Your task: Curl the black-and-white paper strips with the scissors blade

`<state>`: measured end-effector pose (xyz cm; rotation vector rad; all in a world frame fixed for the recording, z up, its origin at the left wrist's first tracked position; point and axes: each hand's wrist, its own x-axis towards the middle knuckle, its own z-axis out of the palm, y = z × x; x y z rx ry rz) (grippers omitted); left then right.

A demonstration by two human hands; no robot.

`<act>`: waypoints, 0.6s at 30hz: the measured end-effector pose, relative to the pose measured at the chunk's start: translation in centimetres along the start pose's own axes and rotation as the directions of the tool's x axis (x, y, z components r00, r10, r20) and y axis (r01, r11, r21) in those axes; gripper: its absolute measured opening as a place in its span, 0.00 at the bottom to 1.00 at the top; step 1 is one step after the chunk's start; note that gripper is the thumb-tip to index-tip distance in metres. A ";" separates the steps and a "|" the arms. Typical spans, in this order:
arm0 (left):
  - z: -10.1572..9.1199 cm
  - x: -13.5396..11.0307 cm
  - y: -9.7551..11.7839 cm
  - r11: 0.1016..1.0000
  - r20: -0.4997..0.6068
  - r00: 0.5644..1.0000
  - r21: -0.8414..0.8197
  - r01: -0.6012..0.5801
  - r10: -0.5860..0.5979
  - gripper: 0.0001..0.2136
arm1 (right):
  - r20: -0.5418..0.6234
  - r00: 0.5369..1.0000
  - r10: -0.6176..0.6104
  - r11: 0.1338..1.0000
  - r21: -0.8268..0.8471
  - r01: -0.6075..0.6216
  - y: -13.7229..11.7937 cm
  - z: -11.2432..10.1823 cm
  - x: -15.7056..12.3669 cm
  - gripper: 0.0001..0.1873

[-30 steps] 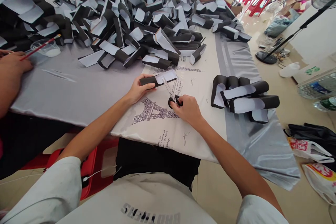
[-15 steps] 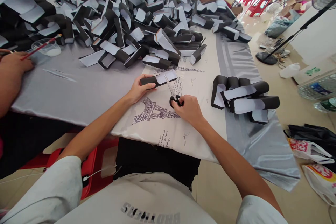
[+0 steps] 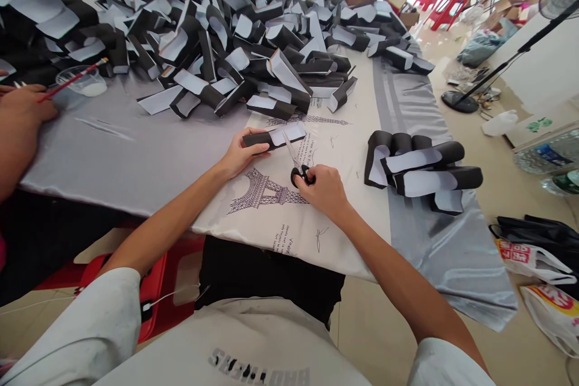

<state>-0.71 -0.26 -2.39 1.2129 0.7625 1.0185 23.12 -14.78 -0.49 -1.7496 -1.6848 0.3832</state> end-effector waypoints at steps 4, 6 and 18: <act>-0.1 0.0 -0.2 1.000 0.008 1.000 0.008 -0.015 0.015 0.28 | 0.015 1.000 -0.007 1.000 -0.004 0.007 -0.3 0.3 -0.3 0.25; -0.1 0.0 -0.2 1.000 0.010 1.000 0.004 -0.013 0.013 0.28 | 0.015 1.000 -0.012 1.000 -0.017 0.013 -0.3 0.3 -0.3 0.26; 0.0 -0.1 0.0 1.000 0.003 1.000 0.004 0.003 -0.003 0.28 | -0.030 0.999 -0.014 1.000 0.002 0.014 -0.3 -0.2 0.0 0.24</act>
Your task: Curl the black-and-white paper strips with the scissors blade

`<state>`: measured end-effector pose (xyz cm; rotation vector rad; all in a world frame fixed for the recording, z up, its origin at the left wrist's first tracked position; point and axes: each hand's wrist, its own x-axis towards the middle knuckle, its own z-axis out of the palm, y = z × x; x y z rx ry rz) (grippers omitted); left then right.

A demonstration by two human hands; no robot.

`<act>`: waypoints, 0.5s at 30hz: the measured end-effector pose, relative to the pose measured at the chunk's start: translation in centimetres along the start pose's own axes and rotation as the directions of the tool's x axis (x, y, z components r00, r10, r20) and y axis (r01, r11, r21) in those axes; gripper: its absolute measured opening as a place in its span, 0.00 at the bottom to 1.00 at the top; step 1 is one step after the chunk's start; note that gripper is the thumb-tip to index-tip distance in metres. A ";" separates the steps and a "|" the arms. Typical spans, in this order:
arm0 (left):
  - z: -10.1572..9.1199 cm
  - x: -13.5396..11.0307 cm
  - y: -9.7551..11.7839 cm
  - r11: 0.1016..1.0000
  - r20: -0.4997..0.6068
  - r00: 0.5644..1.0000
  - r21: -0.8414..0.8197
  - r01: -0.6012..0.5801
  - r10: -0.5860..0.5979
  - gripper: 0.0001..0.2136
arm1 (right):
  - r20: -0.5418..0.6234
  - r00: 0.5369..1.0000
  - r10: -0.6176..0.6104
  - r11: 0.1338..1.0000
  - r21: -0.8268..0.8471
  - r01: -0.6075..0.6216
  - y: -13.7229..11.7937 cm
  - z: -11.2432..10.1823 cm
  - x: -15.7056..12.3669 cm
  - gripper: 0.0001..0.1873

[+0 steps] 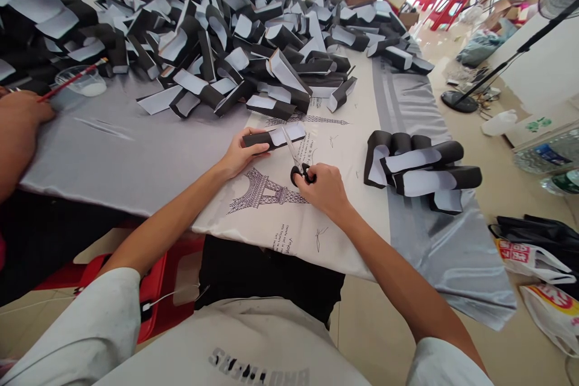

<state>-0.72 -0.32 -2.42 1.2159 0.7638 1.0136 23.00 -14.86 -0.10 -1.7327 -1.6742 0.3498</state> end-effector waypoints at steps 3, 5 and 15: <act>0.0 0.0 -0.1 1.000 -0.001 1.000 0.005 -0.007 0.007 0.28 | 0.026 1.000 -0.007 1.000 0.002 0.007 -0.3 0.2 -0.2 0.26; 0.0 0.0 -0.1 1.000 -0.004 1.000 -0.002 -0.005 0.005 0.29 | 0.043 0.999 -0.008 1.000 -0.002 0.008 -0.3 0.4 -0.3 0.27; 0.1 0.0 0.1 1.000 -0.009 1.000 -0.003 -0.001 0.001 0.28 | 0.014 1.000 0.001 1.000 -0.009 -0.001 0.3 0.3 0.1 0.26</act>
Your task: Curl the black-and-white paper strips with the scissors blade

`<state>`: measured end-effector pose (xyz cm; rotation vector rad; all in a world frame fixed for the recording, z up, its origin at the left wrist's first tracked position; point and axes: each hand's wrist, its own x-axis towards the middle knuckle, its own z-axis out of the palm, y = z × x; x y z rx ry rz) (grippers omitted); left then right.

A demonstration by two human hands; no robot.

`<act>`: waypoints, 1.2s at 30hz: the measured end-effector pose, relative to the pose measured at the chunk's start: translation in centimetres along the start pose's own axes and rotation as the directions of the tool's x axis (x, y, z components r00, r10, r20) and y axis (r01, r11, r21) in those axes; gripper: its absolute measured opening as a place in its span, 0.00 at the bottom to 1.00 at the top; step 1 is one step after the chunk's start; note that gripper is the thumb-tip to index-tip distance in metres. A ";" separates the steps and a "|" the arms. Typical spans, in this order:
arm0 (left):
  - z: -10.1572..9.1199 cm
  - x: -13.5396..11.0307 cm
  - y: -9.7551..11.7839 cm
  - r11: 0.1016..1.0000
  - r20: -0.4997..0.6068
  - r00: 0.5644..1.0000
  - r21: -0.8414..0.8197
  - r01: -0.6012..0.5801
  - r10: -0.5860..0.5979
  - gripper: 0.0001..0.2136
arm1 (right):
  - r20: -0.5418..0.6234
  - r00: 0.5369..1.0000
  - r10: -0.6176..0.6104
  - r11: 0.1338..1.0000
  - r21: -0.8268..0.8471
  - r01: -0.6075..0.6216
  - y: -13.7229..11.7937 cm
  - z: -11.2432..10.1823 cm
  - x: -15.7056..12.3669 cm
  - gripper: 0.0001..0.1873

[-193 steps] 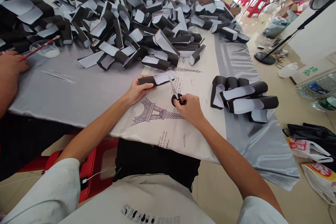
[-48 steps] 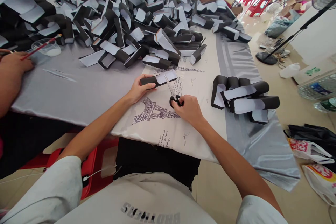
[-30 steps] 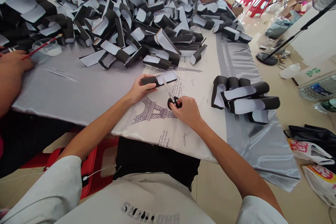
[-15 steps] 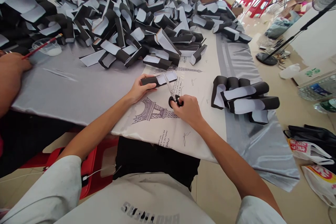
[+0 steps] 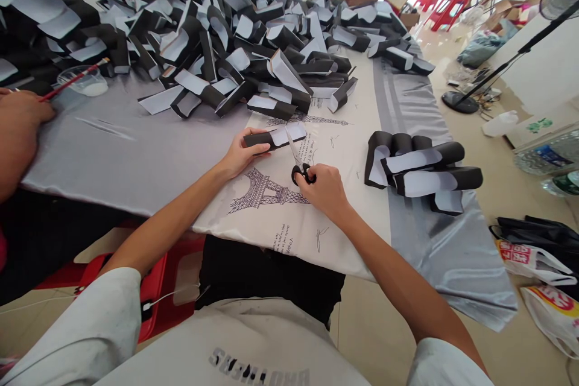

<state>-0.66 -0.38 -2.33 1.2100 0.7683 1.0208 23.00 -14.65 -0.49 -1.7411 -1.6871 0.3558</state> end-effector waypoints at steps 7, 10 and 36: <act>0.2 0.0 0.0 1.000 -0.013 1.000 0.015 -0.001 0.001 0.29 | 0.043 0.999 0.006 1.000 0.007 -0.006 -0.7 0.2 -0.5 0.27; 0.3 -0.1 0.1 0.999 -0.017 1.000 0.052 -0.011 0.012 0.29 | 0.051 0.999 0.008 1.000 -0.002 -0.008 -1.0 0.3 -0.6 0.27; 0.5 0.0 -0.3 0.989 -0.025 0.996 0.124 -0.079 0.082 0.29 | 0.051 0.998 -0.030 0.999 -0.011 0.030 -0.6 0.5 -0.3 0.27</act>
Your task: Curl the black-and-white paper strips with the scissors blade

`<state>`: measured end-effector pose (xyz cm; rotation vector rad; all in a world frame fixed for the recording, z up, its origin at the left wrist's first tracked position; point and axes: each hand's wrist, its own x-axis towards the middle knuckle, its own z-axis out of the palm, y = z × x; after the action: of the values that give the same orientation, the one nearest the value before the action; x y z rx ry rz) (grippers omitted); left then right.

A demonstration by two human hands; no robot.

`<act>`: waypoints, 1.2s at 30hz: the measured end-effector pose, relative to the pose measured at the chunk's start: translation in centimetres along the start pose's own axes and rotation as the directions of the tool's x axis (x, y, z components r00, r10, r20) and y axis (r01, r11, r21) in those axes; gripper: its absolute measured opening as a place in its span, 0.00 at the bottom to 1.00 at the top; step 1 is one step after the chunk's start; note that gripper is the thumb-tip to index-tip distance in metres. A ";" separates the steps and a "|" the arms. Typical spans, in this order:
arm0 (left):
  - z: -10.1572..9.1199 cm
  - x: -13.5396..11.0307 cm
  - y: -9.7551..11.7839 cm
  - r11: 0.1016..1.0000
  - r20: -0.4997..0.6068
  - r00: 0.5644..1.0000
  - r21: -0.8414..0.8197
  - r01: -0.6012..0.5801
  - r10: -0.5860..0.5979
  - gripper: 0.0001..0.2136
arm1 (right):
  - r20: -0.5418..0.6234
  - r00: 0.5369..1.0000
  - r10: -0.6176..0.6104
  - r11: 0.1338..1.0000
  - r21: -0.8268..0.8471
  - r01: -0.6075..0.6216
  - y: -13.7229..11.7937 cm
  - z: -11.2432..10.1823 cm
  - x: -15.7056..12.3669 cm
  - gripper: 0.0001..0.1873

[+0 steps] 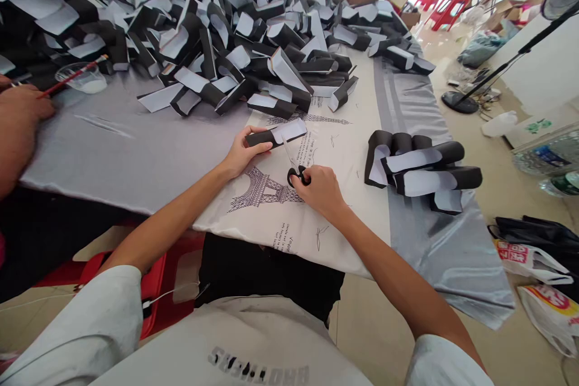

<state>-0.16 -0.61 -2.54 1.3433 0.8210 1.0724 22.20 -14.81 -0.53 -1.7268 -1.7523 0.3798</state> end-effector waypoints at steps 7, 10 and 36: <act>-0.2 0.1 -0.5 0.999 -0.017 0.999 0.023 -0.032 0.032 0.31 | -0.012 1.000 -0.007 1.000 0.019 0.007 -0.1 0.0 -0.2 0.25; -0.3 0.1 -0.5 0.998 0.000 0.999 0.035 -0.044 0.044 0.31 | 0.006 1.000 -0.015 1.000 0.012 0.015 0.0 0.0 -0.2 0.26; -1.8 1.9 -2.2 0.886 0.187 0.892 0.151 -0.439 0.411 0.37 | 0.055 0.996 -0.072 0.996 0.050 0.069 0.7 -0.2 0.0 0.25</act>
<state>-0.93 1.93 -4.64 1.8019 0.5328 1.2331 22.85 -14.79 -0.79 -1.6302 -1.8248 0.4405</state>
